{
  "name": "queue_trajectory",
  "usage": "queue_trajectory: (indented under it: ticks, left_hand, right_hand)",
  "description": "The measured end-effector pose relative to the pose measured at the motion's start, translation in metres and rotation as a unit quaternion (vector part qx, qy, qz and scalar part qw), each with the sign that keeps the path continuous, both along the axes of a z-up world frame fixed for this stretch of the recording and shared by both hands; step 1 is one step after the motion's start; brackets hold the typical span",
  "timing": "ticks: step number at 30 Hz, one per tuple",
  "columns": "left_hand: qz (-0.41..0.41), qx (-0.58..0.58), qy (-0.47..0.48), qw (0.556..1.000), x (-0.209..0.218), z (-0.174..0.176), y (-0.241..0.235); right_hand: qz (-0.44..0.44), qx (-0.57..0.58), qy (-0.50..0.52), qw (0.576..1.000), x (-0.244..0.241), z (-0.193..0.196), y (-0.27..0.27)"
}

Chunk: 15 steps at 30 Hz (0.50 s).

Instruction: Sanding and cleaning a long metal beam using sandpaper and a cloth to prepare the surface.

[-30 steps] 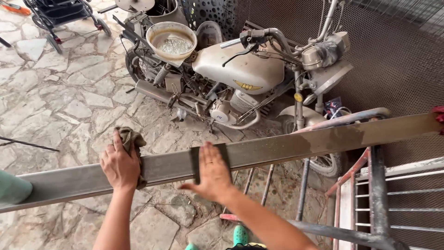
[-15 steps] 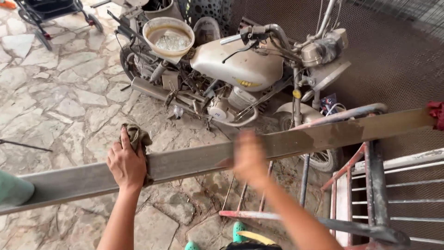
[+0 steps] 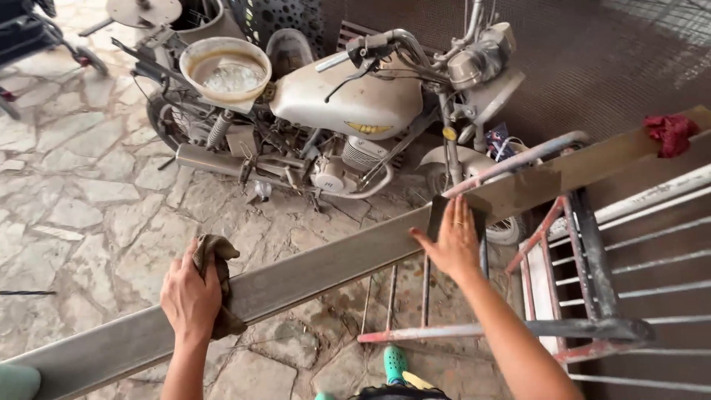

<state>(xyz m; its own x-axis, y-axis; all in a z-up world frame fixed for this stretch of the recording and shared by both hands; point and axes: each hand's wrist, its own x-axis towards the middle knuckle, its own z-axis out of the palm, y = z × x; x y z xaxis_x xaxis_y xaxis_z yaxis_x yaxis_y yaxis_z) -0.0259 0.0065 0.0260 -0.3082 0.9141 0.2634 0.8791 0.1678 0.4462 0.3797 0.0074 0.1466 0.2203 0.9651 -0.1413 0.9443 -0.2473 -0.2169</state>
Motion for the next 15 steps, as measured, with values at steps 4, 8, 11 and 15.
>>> queue_trajectory:
  ticks: [4,8,11,15]
  left_hand:
    - [-0.014,0.035,0.039,0.999,0.0,0.001,-0.007]
    - [-0.017,0.044,0.049,0.998,0.002,0.0,-0.006]
    - [-0.018,0.035,0.023,0.999,0.002,0.003,-0.008]
    - [-0.014,0.02,0.028,0.999,0.001,0.005,-0.007]
  right_hand:
    - [0.287,-0.063,-0.107,0.95,-0.073,-0.037,-0.028]
    - [0.247,0.0,-0.037,0.968,-0.034,-0.02,-0.011]
    - [0.049,-0.002,-0.087,0.995,0.002,-0.002,0.014]
    - [0.07,-0.094,0.066,0.991,-0.127,0.047,-0.016]
